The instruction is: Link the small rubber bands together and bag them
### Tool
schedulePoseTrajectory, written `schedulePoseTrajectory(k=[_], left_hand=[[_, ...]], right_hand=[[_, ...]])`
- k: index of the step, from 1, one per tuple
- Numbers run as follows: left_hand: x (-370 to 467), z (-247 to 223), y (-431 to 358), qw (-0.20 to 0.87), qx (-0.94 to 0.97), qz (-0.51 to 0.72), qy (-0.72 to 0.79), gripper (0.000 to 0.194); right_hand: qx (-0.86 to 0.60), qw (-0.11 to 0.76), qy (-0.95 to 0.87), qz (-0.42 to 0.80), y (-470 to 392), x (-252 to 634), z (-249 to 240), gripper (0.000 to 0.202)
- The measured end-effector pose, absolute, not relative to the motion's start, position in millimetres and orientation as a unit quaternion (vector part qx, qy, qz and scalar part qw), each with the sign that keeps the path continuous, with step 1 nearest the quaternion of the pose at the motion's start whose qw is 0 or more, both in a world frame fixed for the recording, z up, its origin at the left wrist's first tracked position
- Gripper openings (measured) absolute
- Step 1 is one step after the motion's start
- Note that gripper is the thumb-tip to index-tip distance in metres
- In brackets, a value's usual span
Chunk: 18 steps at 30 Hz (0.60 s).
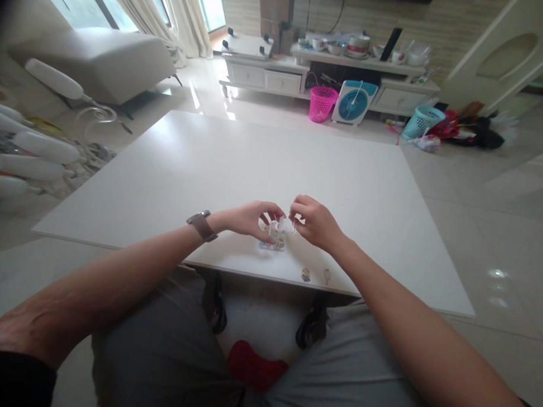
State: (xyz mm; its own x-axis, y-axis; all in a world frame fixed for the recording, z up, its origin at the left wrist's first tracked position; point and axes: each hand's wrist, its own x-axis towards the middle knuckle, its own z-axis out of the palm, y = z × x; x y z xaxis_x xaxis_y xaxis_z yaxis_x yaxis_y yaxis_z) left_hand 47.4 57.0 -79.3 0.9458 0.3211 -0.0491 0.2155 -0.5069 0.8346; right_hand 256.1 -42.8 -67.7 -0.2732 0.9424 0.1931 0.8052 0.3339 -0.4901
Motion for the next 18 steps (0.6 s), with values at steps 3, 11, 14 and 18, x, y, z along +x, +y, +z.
schedulePoseTrajectory(k=[3, 11, 14, 18], left_hand=[[47, -79, 59, 0.401, 0.903, 0.056, 0.145, 0.055], [41, -80, 59, 0.205, 0.964, -0.020, 0.170, 0.049], [41, -82, 56, 0.185, 0.966, -0.039, 0.179, 0.047], [43, -84, 54, 0.180, 0.968, -0.052, 0.169, 0.040]], right_hand=[[-0.540, 0.223, -0.798, 0.149, -41, 254, -70, 0.016], [-0.524, 0.151, -0.821, 0.171, -41, 245, -84, 0.025], [-0.523, 0.109, -0.828, 0.172, -43, 241, -89, 0.038], [-0.524, 0.062, -0.834, 0.163, -44, 237, -93, 0.049]])
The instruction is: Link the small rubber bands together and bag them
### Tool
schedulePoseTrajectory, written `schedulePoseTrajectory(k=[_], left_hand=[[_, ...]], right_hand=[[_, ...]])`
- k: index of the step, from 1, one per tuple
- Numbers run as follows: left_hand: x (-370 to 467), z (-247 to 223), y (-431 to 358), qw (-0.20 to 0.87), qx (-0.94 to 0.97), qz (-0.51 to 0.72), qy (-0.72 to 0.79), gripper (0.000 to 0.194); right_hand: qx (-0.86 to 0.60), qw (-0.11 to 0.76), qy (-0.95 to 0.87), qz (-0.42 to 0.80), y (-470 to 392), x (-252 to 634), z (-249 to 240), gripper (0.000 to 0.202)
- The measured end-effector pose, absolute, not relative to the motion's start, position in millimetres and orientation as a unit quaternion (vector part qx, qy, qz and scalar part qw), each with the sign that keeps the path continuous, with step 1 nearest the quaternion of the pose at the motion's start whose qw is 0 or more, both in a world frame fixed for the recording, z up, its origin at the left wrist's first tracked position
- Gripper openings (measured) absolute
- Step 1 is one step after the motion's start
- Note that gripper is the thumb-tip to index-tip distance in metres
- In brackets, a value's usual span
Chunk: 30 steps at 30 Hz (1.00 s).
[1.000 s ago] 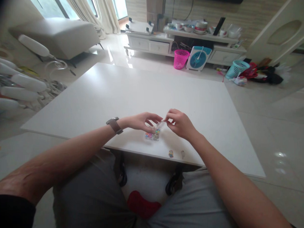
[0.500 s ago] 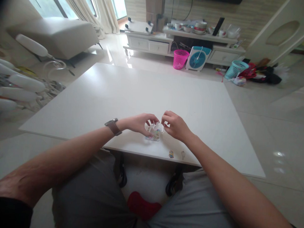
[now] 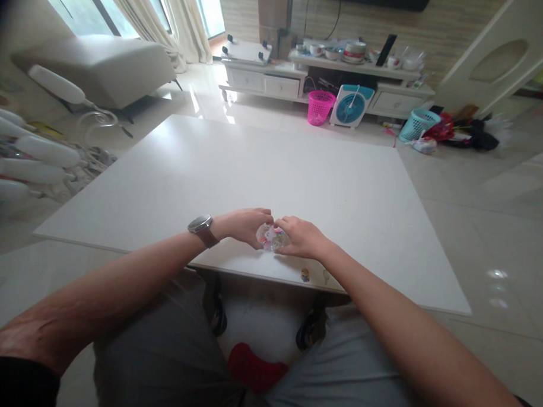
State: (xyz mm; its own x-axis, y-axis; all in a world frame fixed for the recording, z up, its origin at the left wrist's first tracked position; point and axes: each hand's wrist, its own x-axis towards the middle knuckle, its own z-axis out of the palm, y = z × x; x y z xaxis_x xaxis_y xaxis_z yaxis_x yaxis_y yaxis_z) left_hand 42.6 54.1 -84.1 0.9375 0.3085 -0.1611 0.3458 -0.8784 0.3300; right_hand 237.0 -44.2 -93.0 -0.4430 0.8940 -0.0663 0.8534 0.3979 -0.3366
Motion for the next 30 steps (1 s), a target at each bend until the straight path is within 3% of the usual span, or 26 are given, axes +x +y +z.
schedulePoseTrajectory(k=[30], left_hand=[[47, -99, 52, 0.164, 0.965, -0.071, 0.194, 0.048]], right_hand=[[-0.562, 0.006, -0.818, 0.120, -45, 226, -98, 0.038]])
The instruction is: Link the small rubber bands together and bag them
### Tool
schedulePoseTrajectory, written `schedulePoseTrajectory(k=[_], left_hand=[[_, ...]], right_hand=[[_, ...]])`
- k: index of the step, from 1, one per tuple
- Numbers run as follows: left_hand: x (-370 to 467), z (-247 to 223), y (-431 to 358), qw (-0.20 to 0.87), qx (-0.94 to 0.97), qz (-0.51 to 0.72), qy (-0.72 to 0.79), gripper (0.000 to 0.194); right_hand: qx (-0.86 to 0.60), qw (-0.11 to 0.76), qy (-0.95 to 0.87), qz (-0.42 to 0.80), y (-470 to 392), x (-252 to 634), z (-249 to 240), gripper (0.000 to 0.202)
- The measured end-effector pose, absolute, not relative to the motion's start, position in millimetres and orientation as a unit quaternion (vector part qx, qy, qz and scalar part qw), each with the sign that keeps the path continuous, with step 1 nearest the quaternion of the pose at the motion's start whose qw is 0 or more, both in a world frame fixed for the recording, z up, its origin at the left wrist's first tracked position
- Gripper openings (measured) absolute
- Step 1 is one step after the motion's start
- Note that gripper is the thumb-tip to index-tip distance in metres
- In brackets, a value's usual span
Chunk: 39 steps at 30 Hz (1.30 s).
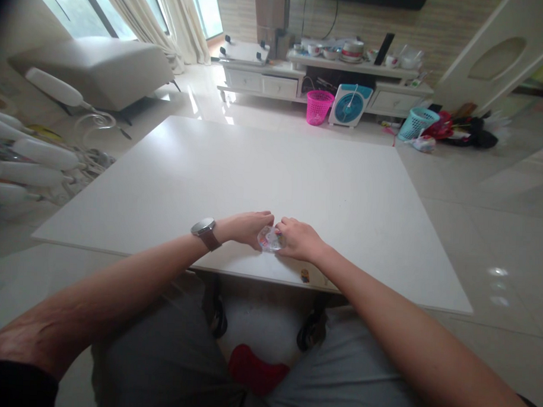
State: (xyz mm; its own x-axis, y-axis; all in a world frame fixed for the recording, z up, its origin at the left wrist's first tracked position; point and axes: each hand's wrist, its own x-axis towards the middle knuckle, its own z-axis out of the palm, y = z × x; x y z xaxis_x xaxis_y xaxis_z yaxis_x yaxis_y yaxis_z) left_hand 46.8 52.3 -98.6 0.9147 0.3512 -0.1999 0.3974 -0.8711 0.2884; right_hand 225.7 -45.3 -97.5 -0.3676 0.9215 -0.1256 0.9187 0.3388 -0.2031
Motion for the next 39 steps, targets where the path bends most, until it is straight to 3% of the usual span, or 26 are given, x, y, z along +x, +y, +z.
schedulePoseTrajectory(k=[17, 26, 32, 39], left_hand=[[52, -102, 62, 0.149, 0.964, -0.066, 0.208, 0.060], [51, -94, 54, 0.117, 0.968, -0.064, 0.213, 0.046], [50, -93, 54, 0.122, 0.969, -0.060, 0.205, 0.049], [48, -92, 53, 0.126, 0.970, -0.066, 0.199, 0.041]], right_hand=[[-0.580, 0.021, -0.800, 0.149, -45, 221, -100, 0.040], [-0.597, 0.016, -0.792, 0.129, -49, 219, -102, 0.036], [-0.595, 0.022, -0.788, 0.155, -44, 225, -104, 0.050], [-0.582, 0.029, -0.798, 0.155, -42, 227, -109, 0.051]])
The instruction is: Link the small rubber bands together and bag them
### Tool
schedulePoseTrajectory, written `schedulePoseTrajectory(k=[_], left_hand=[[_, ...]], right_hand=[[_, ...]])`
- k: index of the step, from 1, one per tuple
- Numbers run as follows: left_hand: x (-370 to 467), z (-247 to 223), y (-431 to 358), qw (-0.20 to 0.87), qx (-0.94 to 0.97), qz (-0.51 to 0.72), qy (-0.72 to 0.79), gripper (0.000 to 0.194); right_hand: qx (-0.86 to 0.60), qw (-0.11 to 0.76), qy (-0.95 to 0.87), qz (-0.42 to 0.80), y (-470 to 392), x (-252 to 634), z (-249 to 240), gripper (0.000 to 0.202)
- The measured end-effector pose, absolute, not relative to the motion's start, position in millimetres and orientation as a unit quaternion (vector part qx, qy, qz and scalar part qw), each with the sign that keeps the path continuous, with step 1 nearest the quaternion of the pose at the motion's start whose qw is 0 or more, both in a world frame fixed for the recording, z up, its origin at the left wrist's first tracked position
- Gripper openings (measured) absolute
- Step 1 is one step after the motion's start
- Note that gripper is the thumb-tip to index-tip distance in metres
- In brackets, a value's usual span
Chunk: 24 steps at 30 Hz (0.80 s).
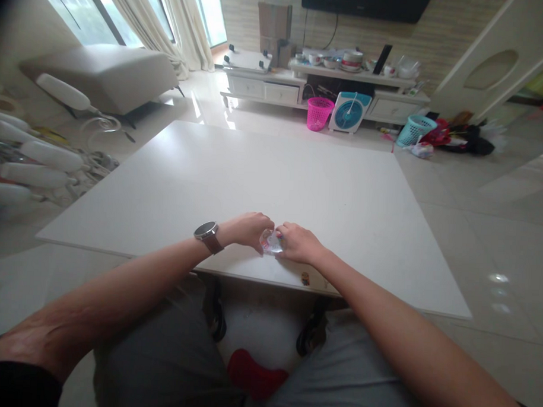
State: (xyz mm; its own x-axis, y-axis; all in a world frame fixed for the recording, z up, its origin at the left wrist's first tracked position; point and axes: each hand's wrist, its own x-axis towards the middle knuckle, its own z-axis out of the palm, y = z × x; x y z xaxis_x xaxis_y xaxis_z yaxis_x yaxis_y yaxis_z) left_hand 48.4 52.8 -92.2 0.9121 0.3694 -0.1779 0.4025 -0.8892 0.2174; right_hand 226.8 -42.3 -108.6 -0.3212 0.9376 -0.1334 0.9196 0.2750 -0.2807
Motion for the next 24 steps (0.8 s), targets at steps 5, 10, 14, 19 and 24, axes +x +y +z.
schedulePoseTrajectory(k=[5, 10, 14, 19, 24], left_hand=[[49.3, -95.2, 53.0, 0.128, 0.969, -0.068, 0.200, 0.039], [49.4, -96.9, 52.8, 0.118, 0.972, -0.060, 0.193, 0.039], [49.1, -98.2, 53.1, 0.114, 0.974, -0.051, 0.191, 0.040], [48.9, -98.2, 53.2, 0.117, 0.974, -0.054, 0.189, 0.043], [49.1, -100.4, 53.8, 0.122, 0.973, -0.056, 0.189, 0.046]], right_hand=[[-0.575, 0.032, -0.803, 0.153, -43.5, 227.3, -108.2, 0.048], [-0.573, 0.035, -0.805, 0.149, -43.3, 227.1, -108.3, 0.048], [-0.571, 0.036, -0.805, 0.155, -43.0, 226.7, -107.6, 0.047], [-0.571, 0.040, -0.806, 0.152, -43.2, 226.6, -107.7, 0.046], [-0.569, 0.035, -0.808, 0.150, -43.0, 226.2, -106.8, 0.045]])
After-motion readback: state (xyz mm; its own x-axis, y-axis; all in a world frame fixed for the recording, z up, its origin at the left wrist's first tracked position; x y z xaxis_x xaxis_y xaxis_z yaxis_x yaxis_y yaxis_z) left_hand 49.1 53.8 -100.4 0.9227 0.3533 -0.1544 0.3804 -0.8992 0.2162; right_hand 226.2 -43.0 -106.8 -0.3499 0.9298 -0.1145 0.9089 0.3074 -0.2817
